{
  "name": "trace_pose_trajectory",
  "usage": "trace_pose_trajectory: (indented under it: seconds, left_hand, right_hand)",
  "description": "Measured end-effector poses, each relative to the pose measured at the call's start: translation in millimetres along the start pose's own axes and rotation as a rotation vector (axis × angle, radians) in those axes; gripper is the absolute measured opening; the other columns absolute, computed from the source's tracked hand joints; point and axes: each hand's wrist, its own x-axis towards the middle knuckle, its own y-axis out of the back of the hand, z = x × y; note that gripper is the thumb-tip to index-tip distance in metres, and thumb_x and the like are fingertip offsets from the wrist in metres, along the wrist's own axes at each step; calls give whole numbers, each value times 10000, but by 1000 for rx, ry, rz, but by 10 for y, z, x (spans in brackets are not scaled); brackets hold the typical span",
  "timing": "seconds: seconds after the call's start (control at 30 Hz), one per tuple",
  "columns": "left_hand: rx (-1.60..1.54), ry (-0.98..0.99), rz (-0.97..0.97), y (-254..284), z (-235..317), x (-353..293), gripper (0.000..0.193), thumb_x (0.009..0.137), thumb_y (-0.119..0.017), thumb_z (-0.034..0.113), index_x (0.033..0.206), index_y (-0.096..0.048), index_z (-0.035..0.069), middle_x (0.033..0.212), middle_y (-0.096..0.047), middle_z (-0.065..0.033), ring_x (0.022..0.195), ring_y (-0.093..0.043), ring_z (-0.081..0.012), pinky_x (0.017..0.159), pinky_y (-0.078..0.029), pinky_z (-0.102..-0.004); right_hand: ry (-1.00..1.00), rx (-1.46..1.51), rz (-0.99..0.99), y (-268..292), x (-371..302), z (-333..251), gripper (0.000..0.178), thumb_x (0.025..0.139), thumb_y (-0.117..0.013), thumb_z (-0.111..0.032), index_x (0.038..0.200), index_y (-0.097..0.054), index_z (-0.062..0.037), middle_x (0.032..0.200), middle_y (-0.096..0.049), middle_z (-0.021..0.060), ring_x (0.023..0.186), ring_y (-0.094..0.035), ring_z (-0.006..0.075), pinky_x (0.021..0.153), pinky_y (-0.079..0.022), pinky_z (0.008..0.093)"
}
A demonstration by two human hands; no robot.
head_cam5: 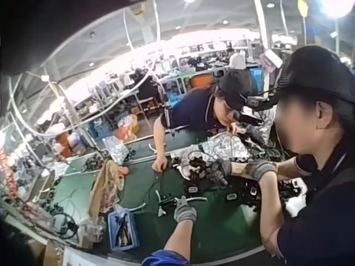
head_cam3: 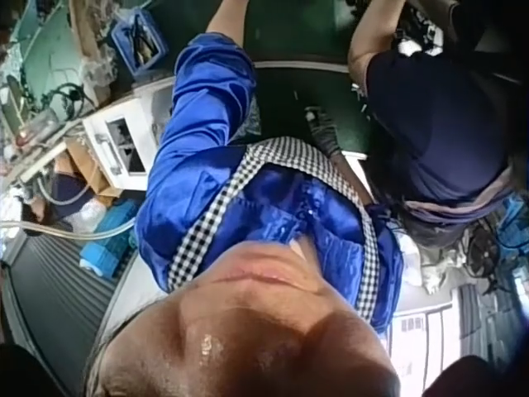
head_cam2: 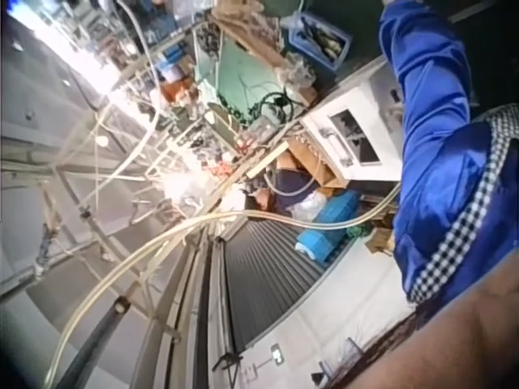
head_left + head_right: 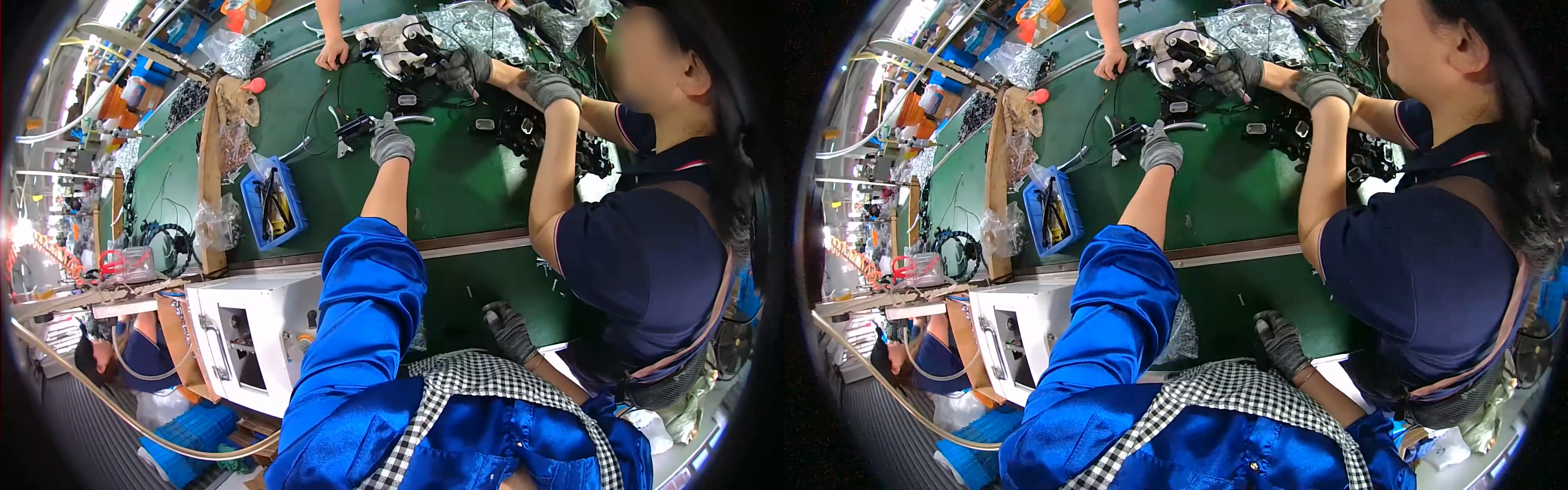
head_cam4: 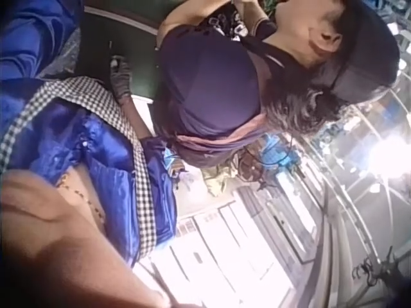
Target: Assembling small mechanical components at a factory workbench using hand tools.
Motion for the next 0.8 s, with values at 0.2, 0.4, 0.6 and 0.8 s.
trace_pose_trajectory:
  seconds: [0.2, 0.4, 0.6, 0.8]
  left_hand:
    - [127, -114, 163, -188, -126, -79, 619, 800, -558, 350, 1356, -337, 195, 1303, -437, -142, 1173, -447, -329, 956, -401, -407]
    - [186, -154, 129, 102, 16, -67, 596, 811, -546, 397, 1338, -370, 181, 1337, -404, -140, 1204, -418, -327, 964, -394, -408]
    - [-539, 404, -23, 176, 2, 372, 639, 778, -596, 282, 1349, -337, 159, 1399, -315, -152, 1220, -404, -323, 978, -383, -394]
    - [-98, -333, 455, 112, -276, 730, 666, 740, -651, 253, 1324, -366, 107, 1358, -370, -164, 1188, -438, -323, 963, -395, -374]
  right_hand:
    - [-26, 20, -29, -46, 10, 26, 157, 862, -516, -175, 968, -595, -88, 857, -625, 152, 796, -606, 314, 726, -475, 377]
    - [-67, -5, -70, -10, -29, -19, 170, 855, -513, -132, 974, -586, -36, 848, -624, 136, 795, -606, 247, 747, -470, 338]
    - [-89, 56, -49, 0, -71, -20, 140, 859, -512, -133, 966, -585, -79, 843, -622, 151, 772, -608, 300, 704, -475, 367]
    - [-56, 27, -53, -21, -35, 15, 140, 864, -511, -135, 974, -579, -80, 852, -624, 144, 771, -610, 291, 707, -475, 366]
